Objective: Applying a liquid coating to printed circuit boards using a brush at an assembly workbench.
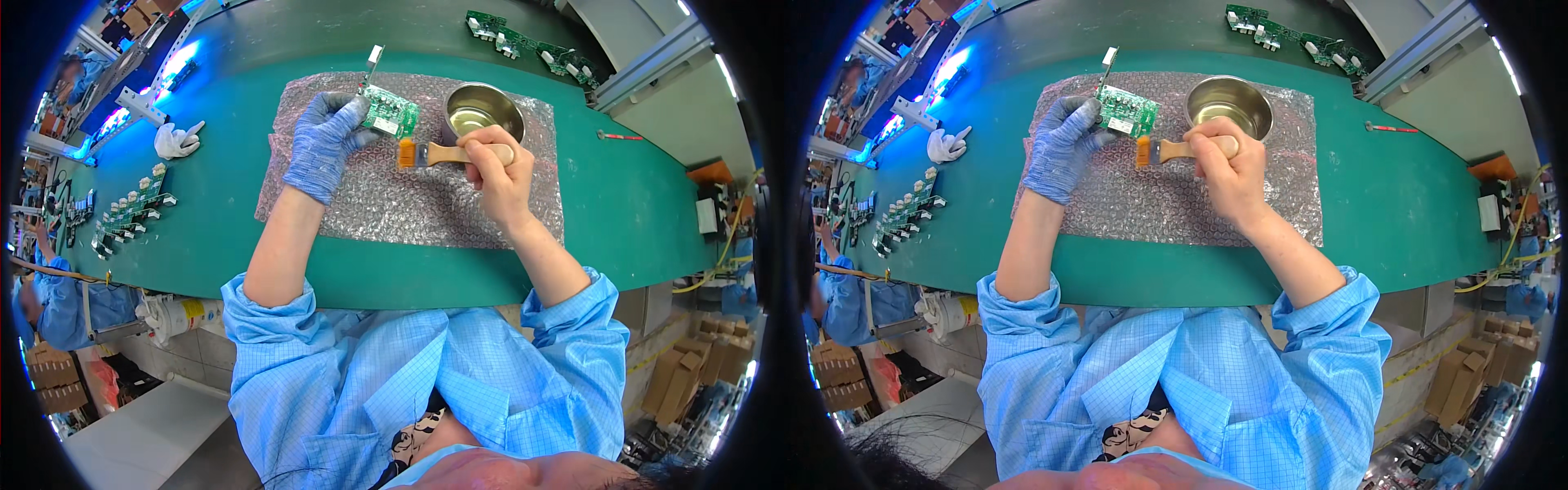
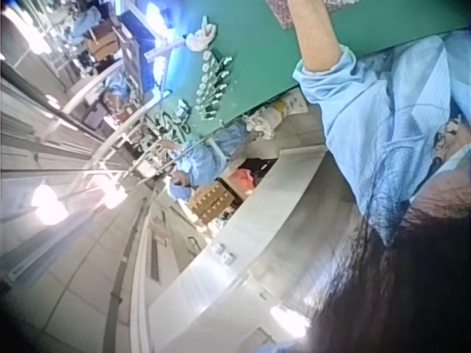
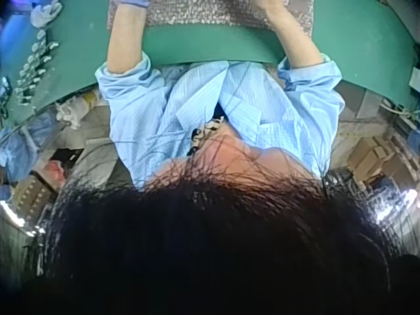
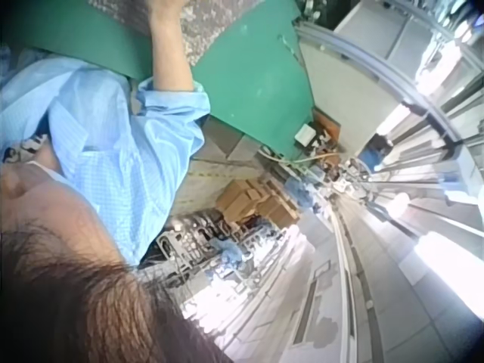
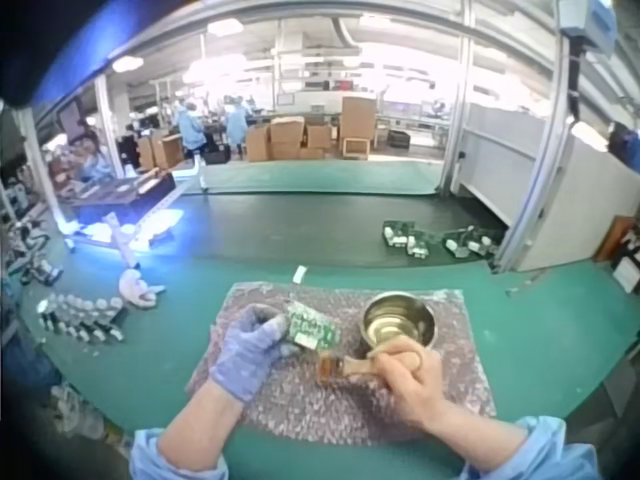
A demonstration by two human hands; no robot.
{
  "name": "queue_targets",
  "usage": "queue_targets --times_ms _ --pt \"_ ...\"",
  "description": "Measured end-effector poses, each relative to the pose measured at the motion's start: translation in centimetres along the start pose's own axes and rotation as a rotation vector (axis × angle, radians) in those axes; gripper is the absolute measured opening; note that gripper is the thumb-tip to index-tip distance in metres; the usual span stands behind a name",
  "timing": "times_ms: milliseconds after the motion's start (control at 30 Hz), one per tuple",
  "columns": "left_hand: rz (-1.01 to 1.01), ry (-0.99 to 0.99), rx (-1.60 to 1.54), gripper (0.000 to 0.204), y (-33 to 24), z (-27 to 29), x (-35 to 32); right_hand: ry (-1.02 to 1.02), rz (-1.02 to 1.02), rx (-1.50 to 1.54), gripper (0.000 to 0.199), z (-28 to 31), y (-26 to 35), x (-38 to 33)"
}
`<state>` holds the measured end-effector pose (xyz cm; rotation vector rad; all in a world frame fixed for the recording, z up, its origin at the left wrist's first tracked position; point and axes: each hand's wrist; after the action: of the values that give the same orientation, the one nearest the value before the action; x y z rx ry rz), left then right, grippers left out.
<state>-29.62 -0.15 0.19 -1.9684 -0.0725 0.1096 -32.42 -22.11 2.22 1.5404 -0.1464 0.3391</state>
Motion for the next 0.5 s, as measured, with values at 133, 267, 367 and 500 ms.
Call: queue_targets --times_ms 133,267,367,500 --pt "-0.041 -0.029 -0.057 0.015 -0.1 0.8 1.7 -0.086 0.032 0.006 0.014 2.8 0.4 0.2" --pt "-0.1 -0.21 0.108 0.02 -2.0 5.0 7.3 -0.292 0.177 -0.044 0.015 7.5 -0.1 1.8" --pt "-0.097 -0.537 0.345 0.028 -3.6 9.9 11.6 -0.467 0.139 0.033 0.015 11.1 -1.3 2.8" --pt "-0.039 -0.99 0.088 0.034 -5.2 15.6 16.6 -0.555 0.121 0.172 0.015 14.4 -3.3 3.1"
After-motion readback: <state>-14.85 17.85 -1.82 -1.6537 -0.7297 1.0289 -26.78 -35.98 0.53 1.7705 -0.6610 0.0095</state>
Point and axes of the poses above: each hand's wrist, its own x-axis towards the middle knuckle, its own z-axis out of the back of the hand, y = z × x, and after that the axes turned 4 degrees about x, right-handed
